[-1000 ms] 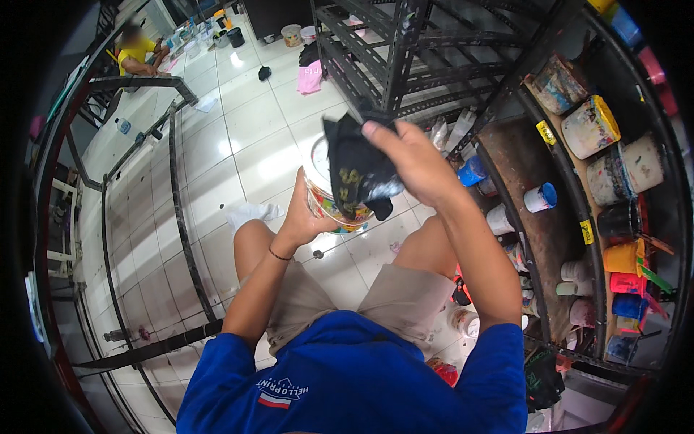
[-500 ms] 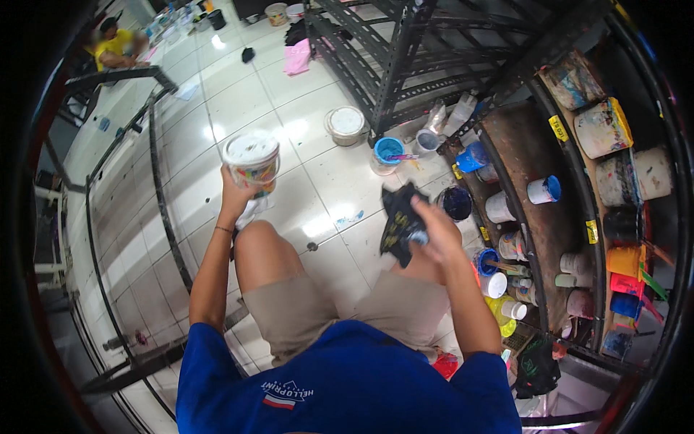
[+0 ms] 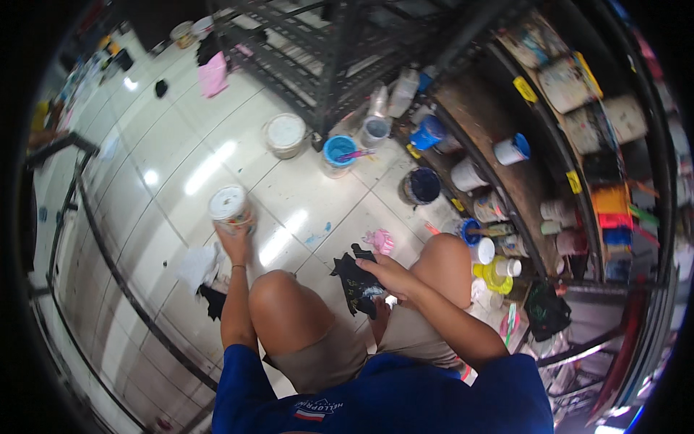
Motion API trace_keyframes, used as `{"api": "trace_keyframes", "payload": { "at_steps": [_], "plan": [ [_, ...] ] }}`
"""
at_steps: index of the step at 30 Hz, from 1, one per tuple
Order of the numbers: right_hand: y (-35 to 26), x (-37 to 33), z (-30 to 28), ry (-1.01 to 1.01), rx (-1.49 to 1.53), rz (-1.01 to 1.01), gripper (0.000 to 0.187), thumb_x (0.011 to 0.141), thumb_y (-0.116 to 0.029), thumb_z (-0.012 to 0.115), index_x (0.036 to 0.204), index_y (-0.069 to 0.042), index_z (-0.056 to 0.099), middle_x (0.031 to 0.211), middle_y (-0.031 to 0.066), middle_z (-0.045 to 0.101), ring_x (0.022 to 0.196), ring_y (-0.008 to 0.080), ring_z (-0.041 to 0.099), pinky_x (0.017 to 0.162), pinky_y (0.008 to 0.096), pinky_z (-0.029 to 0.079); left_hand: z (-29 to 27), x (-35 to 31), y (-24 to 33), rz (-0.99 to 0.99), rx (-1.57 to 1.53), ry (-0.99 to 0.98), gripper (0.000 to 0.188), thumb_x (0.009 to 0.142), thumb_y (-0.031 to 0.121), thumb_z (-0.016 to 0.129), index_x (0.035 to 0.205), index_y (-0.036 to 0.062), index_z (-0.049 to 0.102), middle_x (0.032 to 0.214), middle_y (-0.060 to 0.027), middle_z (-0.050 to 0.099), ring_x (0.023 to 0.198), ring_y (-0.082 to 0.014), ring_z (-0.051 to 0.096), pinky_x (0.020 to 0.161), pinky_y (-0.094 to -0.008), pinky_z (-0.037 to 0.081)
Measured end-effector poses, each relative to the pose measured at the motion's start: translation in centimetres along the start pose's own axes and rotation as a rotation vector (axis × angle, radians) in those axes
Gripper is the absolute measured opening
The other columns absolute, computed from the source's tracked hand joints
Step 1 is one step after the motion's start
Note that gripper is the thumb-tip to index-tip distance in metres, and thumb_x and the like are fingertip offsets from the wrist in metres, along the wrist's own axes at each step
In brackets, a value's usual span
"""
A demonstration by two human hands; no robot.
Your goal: The person cleans ink containers and small bottles by hand using a black cloth, then picks up several containers from a shelf.
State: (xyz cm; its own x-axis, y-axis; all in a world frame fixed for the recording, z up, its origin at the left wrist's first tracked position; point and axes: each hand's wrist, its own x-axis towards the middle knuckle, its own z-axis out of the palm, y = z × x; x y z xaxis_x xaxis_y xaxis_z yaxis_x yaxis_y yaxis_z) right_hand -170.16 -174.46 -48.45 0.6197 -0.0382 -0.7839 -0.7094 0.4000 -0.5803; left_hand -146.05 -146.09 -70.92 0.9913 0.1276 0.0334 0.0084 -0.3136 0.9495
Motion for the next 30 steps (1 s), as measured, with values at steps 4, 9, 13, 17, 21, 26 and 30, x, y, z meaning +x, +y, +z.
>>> {"api": "trace_keyframes", "payload": {
  "at_steps": [4,9,13,17,21,26,30],
  "plan": [
    [0.5,1.0,-0.2,0.016,-0.008,-0.05,0.035,0.097,-0.027,0.057,0.114,0.003,0.059,0.097,0.0066,0.067,0.083,0.0116,0.064,0.071,0.0245,0.051,-1.3,4.7,-3.3,0.011,0.096,0.093,0.083,0.076,0.021,0.079,0.141,-0.0077,0.035,0.139,-0.0215,0.045,0.128,-0.0322,0.045,0.11,-0.0366,0.032],
    [1.7,1.7,0.4,-0.014,-0.013,-0.054,0.036,0.096,-0.029,0.059,0.112,0.004,0.061,0.098,0.0053,0.068,0.085,0.01,0.062,0.074,0.0236,0.049,-2.2,4.7,-4.0,0.06,0.166,-0.045,0.073,0.074,0.019,0.08,0.133,-0.0063,0.046,0.131,-0.0204,0.052,0.122,-0.0319,0.05,0.106,-0.037,0.036],
    [1.4,1.7,0.0,-0.009,-0.107,-0.075,0.039,0.096,-0.033,0.058,0.112,0.002,0.063,0.098,0.0038,0.067,0.086,0.0094,0.059,0.077,0.0238,0.047,-1.4,3.7,-4.0,-0.074,0.187,0.041,0.057,0.081,0.017,0.074,0.127,-0.0072,0.05,0.127,-0.0216,0.055,0.119,-0.0341,0.052,0.103,-0.0375,0.039],
    [-0.1,2.5,0.2,-0.011,-0.199,-0.089,0.04,0.096,-0.034,0.057,0.113,0.001,0.063,0.096,0.0037,0.066,0.086,0.0098,0.058,0.076,0.0249,0.045,-2.7,5.9,-7.3,-0.076,0.53,0.36,0.054,0.087,0.021,0.067,0.129,-0.0068,0.049,0.126,-0.0247,0.055,0.119,-0.0386,0.051,0.103,-0.042,0.039],
    [1.1,3.7,-1.2,-0.002,-0.243,-0.098,0.044,0.094,-0.038,0.058,0.111,0.002,0.064,0.096,0.0041,0.065,0.086,0.0112,0.057,0.075,0.0269,0.045,-3.1,-0.5,-3.2,0.15,0.77,0.088,0.049,0.09,0.024,0.063,0.125,-0.0077,0.05,0.125,-0.0254,0.056,0.118,-0.0415,0.051,0.1,-0.0474,0.039],
    [0.7,6.7,-1.1,-0.005,-0.402,-0.26,0.047,0.091,-0.041,0.059,0.102,0.003,0.066,0.091,0.0127,0.067,0.082,0.0191,0.061,0.073,0.033,0.047,-10.8,-7.4,-7.9,-0.097,1.04,-0.509,0.044,0.094,0.027,0.058,0.119,-0.0081,0.05,0.125,-0.0221,0.057,0.118,-0.0376,0.052,0.097,-0.0485,0.042],
    [-0.2,9.1,0.3,0.043,-0.555,-0.393,0.054,0.088,-0.047,0.058,0.1,0.005,0.065,0.092,0.024,0.067,0.087,0.0324,0.065,0.078,0.0403,0.049,-16.7,-12.0,-7.6,-0.473,0.756,-0.646,0.045,0.095,0.029,0.057,0.121,-0.0078,0.05,0.125,-0.0213,0.057,0.119,-0.0359,0.053,0.096,-0.0477,0.042]
  ]
}}
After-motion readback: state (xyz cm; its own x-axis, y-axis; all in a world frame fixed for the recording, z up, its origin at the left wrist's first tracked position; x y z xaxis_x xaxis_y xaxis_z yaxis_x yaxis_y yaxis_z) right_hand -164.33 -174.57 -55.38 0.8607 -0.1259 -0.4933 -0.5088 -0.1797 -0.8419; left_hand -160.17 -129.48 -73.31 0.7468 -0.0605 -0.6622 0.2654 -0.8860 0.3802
